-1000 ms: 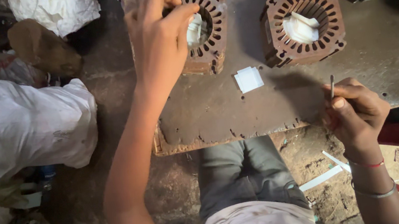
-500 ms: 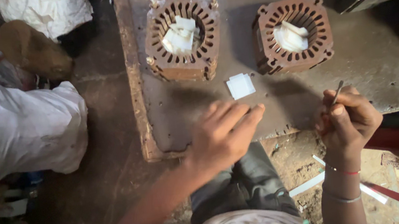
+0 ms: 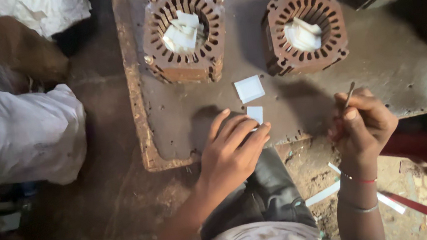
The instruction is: The person places small white rectangular insulating papers into the slots of motor stators using a small metal tool to push and position them.
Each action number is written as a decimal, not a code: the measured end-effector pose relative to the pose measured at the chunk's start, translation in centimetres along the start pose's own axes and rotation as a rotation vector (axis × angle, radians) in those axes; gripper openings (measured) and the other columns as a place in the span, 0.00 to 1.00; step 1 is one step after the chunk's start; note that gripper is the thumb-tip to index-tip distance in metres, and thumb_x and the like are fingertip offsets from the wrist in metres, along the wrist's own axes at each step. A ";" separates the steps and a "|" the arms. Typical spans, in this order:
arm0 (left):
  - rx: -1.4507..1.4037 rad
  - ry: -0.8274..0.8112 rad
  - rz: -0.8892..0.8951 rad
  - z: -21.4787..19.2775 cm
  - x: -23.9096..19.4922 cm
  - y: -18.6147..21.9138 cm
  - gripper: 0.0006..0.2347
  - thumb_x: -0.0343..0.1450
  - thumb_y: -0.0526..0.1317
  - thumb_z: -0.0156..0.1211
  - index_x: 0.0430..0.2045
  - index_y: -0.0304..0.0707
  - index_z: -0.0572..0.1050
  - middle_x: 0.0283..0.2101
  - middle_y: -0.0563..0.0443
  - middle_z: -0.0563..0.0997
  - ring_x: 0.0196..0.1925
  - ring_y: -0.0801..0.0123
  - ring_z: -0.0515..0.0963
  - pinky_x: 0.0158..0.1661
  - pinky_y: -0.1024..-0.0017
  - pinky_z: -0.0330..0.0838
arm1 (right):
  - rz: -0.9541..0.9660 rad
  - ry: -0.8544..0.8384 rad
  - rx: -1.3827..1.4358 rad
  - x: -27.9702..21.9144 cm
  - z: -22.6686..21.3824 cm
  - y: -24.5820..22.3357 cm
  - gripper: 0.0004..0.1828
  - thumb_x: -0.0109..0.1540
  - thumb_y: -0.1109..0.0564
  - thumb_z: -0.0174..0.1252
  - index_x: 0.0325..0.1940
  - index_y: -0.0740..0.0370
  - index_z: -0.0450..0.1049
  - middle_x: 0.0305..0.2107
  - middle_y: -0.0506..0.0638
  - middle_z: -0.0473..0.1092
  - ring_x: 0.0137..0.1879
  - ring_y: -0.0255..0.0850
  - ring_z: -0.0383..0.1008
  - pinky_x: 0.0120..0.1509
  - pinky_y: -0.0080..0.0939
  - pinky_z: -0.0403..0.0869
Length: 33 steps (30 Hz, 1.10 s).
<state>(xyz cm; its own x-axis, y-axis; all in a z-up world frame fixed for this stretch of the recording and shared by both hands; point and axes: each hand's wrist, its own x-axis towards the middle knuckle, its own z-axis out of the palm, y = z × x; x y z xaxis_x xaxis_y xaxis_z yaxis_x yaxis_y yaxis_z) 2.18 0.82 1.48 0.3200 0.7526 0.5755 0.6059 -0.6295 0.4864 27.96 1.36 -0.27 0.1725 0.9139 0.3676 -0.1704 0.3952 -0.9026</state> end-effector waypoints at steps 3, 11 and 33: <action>0.016 0.062 -0.052 -0.2 0.3 0.4 0.10 0.71 0.40 0.67 0.44 0.36 0.80 0.48 0.47 0.80 0.56 0.57 0.78 0.67 0.51 0.59 | 0.015 -0.020 -0.020 0.3 -0.1 -0.1 0.14 0.72 0.57 0.61 0.50 0.75 0.75 0.31 0.51 0.67 0.27 0.31 0.64 0.28 0.27 0.65; 0.005 0.022 -0.047 -0.2 0.5 0.5 0.09 0.70 0.42 0.68 0.37 0.36 0.81 0.47 0.50 0.81 0.56 0.59 0.78 0.68 0.51 0.60 | 0.045 -0.021 0.002 0.3 0.4 -0.6 0.15 0.72 0.57 0.61 0.51 0.76 0.75 0.30 0.49 0.65 0.27 0.30 0.62 0.28 0.27 0.64; -0.142 -0.092 0.140 -1.0 -1.2 -0.2 0.09 0.69 0.33 0.64 0.43 0.38 0.81 0.51 0.51 0.83 0.60 0.61 0.80 0.65 0.60 0.70 | 0.005 -0.019 -0.040 0.3 0.2 -0.2 0.15 0.71 0.58 0.60 0.52 0.77 0.75 0.30 0.50 0.66 0.26 0.30 0.63 0.27 0.27 0.66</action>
<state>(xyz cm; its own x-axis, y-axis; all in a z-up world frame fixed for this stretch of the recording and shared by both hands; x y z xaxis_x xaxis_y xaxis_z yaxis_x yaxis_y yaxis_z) 0.95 -0.15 1.42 0.4625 0.6664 0.5849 0.4443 -0.7450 0.4975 27.80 1.54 0.05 0.1527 0.9175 0.3672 -0.1324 0.3872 -0.9124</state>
